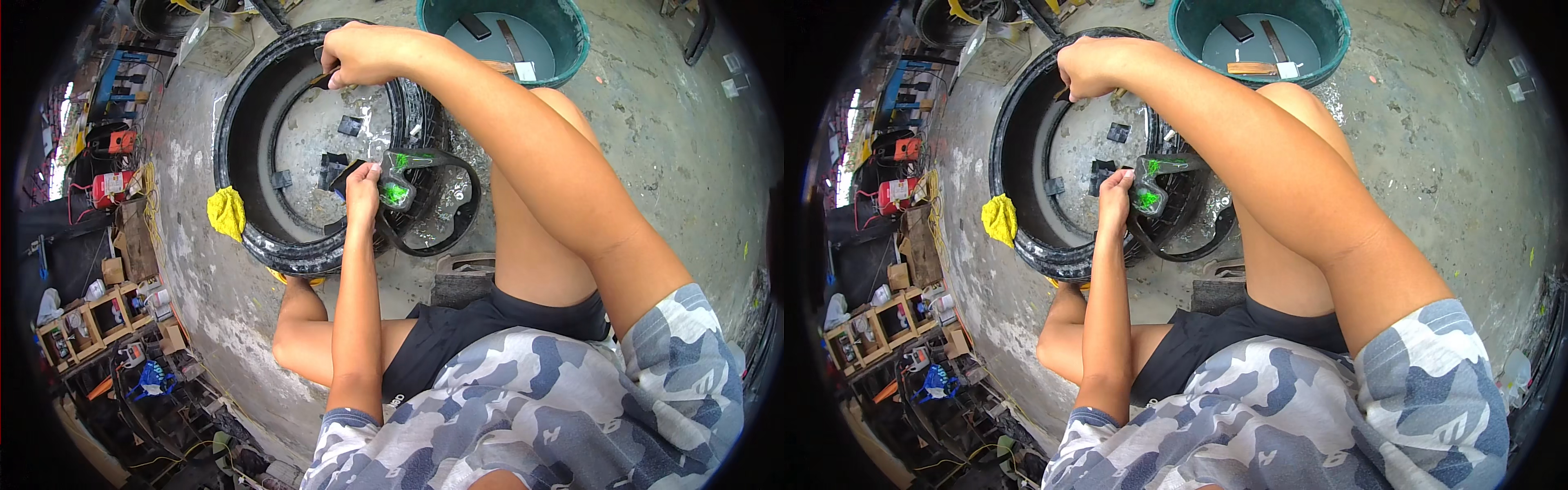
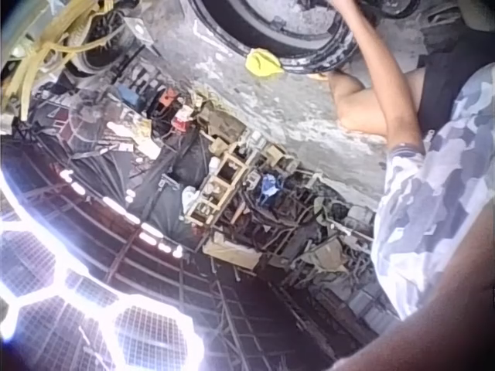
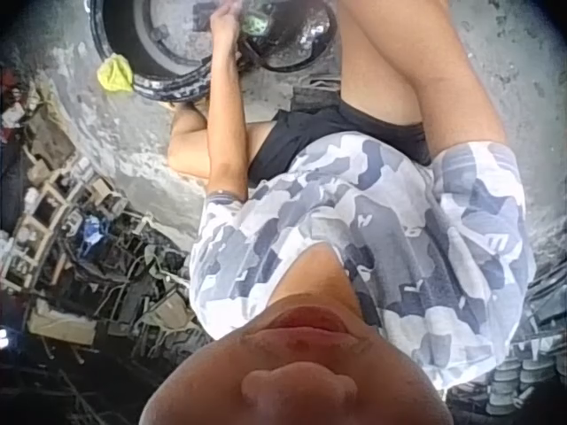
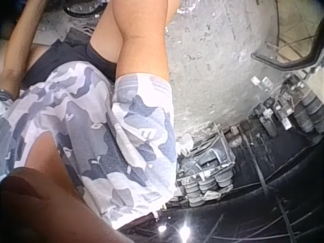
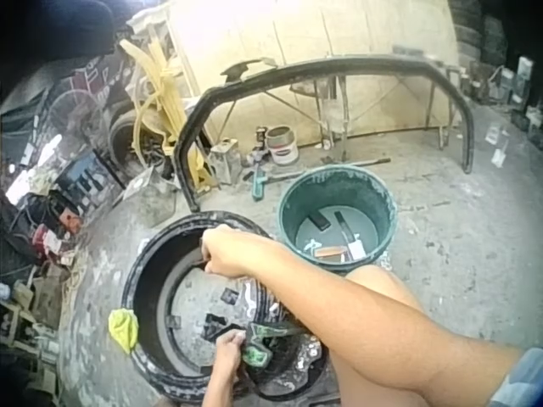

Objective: Cleaning and repairing a tire using specialized materials and tools.

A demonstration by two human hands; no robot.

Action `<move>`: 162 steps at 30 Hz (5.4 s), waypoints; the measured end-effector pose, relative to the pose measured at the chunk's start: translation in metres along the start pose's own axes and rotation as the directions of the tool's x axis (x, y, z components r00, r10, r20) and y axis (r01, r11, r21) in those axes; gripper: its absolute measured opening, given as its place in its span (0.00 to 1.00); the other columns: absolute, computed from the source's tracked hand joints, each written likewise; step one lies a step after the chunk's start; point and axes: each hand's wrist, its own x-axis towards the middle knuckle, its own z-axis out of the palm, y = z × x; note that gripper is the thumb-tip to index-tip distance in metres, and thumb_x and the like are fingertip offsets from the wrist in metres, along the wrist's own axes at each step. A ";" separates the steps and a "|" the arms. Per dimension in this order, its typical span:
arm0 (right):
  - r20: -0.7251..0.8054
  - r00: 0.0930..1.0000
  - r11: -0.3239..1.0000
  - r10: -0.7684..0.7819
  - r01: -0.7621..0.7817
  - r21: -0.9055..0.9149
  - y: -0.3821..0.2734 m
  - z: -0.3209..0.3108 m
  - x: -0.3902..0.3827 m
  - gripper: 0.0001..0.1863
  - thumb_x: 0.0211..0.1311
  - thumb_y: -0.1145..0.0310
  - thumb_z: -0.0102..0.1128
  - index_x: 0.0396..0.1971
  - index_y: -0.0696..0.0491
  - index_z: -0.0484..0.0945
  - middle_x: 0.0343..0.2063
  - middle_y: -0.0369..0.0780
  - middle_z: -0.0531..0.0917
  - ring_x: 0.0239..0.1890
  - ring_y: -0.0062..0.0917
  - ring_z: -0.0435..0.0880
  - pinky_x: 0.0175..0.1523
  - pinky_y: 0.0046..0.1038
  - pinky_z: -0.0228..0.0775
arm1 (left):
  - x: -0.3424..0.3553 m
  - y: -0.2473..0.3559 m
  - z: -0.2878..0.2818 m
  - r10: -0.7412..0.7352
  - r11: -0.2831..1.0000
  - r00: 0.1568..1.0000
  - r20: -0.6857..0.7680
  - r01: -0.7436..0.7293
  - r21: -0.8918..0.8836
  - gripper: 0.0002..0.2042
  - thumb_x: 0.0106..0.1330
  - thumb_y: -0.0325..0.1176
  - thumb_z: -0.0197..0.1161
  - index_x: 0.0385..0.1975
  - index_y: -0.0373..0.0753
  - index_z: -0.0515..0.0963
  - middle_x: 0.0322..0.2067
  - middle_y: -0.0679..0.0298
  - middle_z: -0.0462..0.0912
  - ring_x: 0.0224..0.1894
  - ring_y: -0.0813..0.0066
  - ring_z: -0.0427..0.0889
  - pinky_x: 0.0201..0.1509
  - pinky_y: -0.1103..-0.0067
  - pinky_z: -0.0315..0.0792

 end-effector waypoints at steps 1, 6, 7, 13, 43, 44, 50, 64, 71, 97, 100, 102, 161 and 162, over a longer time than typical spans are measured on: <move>-0.003 1.000 1.000 0.002 -0.002 -0.010 0.000 0.000 0.000 0.18 0.57 0.64 0.69 0.44 0.59 0.85 0.39 0.50 0.87 0.45 0.40 0.87 0.52 0.35 0.77 | -0.001 0.001 0.000 0.035 0.999 0.999 -0.007 -0.035 -0.016 0.15 0.71 0.39 0.59 0.35 0.32 0.83 0.27 0.67 0.83 0.35 0.78 0.77 0.44 0.76 0.68; 0.022 1.000 1.000 -0.017 0.017 -0.002 0.000 0.003 0.004 0.18 0.57 0.63 0.70 0.43 0.59 0.85 0.40 0.50 0.87 0.47 0.40 0.86 0.53 0.35 0.76 | -0.003 0.006 0.004 -0.073 0.976 0.992 -0.101 0.091 0.195 0.18 0.67 0.49 0.61 0.32 0.38 0.85 0.29 0.68 0.85 0.41 0.72 0.80 0.68 0.56 0.50; 0.024 1.000 1.000 -0.016 0.017 -0.014 -0.001 0.004 0.005 0.18 0.57 0.63 0.70 0.43 0.59 0.85 0.40 0.50 0.87 0.47 0.40 0.86 0.54 0.35 0.76 | -0.001 0.006 0.005 -0.107 0.965 0.986 -0.131 0.135 0.223 0.19 0.67 0.50 0.62 0.32 0.39 0.85 0.29 0.68 0.85 0.41 0.71 0.80 0.69 0.53 0.45; 0.037 0.999 1.000 -0.013 0.014 -0.019 -0.002 0.007 0.006 0.18 0.57 0.63 0.70 0.44 0.59 0.85 0.41 0.50 0.87 0.47 0.40 0.86 0.55 0.35 0.76 | 0.004 0.002 0.002 -0.076 0.997 0.993 -0.091 0.078 0.015 0.20 0.67 0.51 0.60 0.34 0.38 0.85 0.31 0.64 0.87 0.42 0.68 0.81 0.70 0.53 0.42; 0.046 0.999 1.000 -0.002 0.004 -0.026 -0.004 0.009 0.006 0.18 0.57 0.63 0.70 0.44 0.59 0.85 0.41 0.51 0.86 0.47 0.41 0.86 0.55 0.36 0.76 | -0.009 0.015 -0.027 -0.123 0.964 0.957 0.264 0.178 -0.195 0.12 0.72 0.27 0.55 0.50 0.31 0.80 0.43 0.63 0.85 0.44 0.77 0.81 0.53 0.81 0.72; 0.046 0.999 1.000 -0.008 0.009 -0.021 -0.003 0.009 0.006 0.18 0.57 0.63 0.70 0.44 0.59 0.85 0.41 0.51 0.86 0.47 0.41 0.86 0.55 0.36 0.76 | -0.009 0.014 -0.028 -0.098 0.967 0.961 0.260 0.154 -0.205 0.12 0.72 0.26 0.54 0.51 0.31 0.79 0.43 0.63 0.85 0.44 0.77 0.81 0.53 0.81 0.72; 0.062 0.998 0.999 -0.024 0.025 -0.024 -0.001 0.008 0.006 0.18 0.58 0.64 0.69 0.44 0.60 0.85 0.40 0.52 0.86 0.46 0.41 0.86 0.55 0.36 0.76 | -0.020 0.010 -0.024 0.040 0.994 0.977 0.208 -0.017 -0.110 0.14 0.72 0.26 0.54 0.54 0.30 0.78 0.46 0.60 0.85 0.47 0.77 0.81 0.53 0.82 0.73; 0.078 0.997 1.000 -0.028 0.029 -0.012 -0.004 0.007 0.001 0.18 0.58 0.63 0.70 0.44 0.58 0.85 0.41 0.51 0.86 0.47 0.41 0.86 0.54 0.36 0.76 | -0.008 0.009 -0.001 -0.069 0.997 0.996 -0.056 0.070 0.014 0.12 0.69 0.37 0.64 0.35 0.33 0.83 0.30 0.69 0.84 0.31 0.82 0.78 0.38 0.82 0.71; 0.110 0.993 0.998 0.038 -0.042 0.040 -0.002 0.004 0.003 0.18 0.58 0.63 0.69 0.45 0.59 0.85 0.41 0.51 0.86 0.48 0.41 0.85 0.55 0.36 0.75 | -0.020 -0.002 -0.024 0.150 0.978 0.986 -0.070 -0.159 -0.138 0.09 0.72 0.30 0.59 0.44 0.33 0.81 0.37 0.68 0.84 0.39 0.82 0.78 0.47 0.83 0.70; 0.136 0.990 0.999 0.032 -0.032 -0.001 -0.007 0.004 -0.010 0.19 0.57 0.62 0.70 0.46 0.57 0.85 0.42 0.51 0.86 0.49 0.41 0.85 0.56 0.36 0.74 | -0.052 -0.010 -0.048 0.225 0.954 0.973 -0.049 -0.210 0.216 0.20 0.53 0.37 0.79 0.37 0.33 0.77 0.26 0.70 0.79 0.29 0.81 0.75 0.38 0.80 0.72; 0.132 0.991 1.000 0.020 -0.020 -0.004 -0.007 0.005 -0.011 0.19 0.57 0.62 0.70 0.46 0.57 0.85 0.43 0.51 0.86 0.49 0.41 0.85 0.56 0.36 0.74 | -0.044 -0.016 -0.052 0.221 0.949 0.974 -0.043 -0.204 0.242 0.19 0.53 0.40 0.79 0.31 0.35 0.75 0.23 0.73 0.74 0.26 0.83 0.68 0.32 0.81 0.66; 0.131 0.991 1.000 0.015 -0.015 -0.005 -0.006 0.005 -0.012 0.19 0.57 0.62 0.70 0.46 0.57 0.85 0.43 0.51 0.86 0.49 0.41 0.85 0.56 0.36 0.74 | -0.036 -0.024 -0.054 0.213 0.959 0.976 -0.044 -0.200 0.200 0.20 0.54 0.42 0.78 0.30 0.36 0.75 0.23 0.74 0.72 0.26 0.84 0.65 0.30 0.81 0.63; 0.101 0.995 0.998 -0.025 0.031 -0.053 -0.002 0.003 -0.008 0.19 0.58 0.62 0.70 0.44 0.60 0.84 0.40 0.51 0.86 0.46 0.41 0.86 0.53 0.36 0.76 | -0.088 0.025 -0.062 0.135 0.924 0.927 0.350 0.010 -0.383 0.21 0.62 0.18 0.67 0.56 0.31 0.77 0.47 0.62 0.83 0.49 0.79 0.81 0.57 0.82 0.75; 0.098 0.995 0.998 -0.023 0.028 -0.049 -0.002 0.004 -0.008 0.19 0.58 0.63 0.70 0.44 0.60 0.84 0.40 0.51 0.86 0.46 0.41 0.86 0.53 0.36 0.76 | -0.088 0.024 -0.062 0.134 0.927 0.934 0.331 -0.001 -0.374 0.20 0.62 0.19 0.67 0.55 0.30 0.78 0.47 0.61 0.84 0.49 0.79 0.81 0.57 0.82 0.75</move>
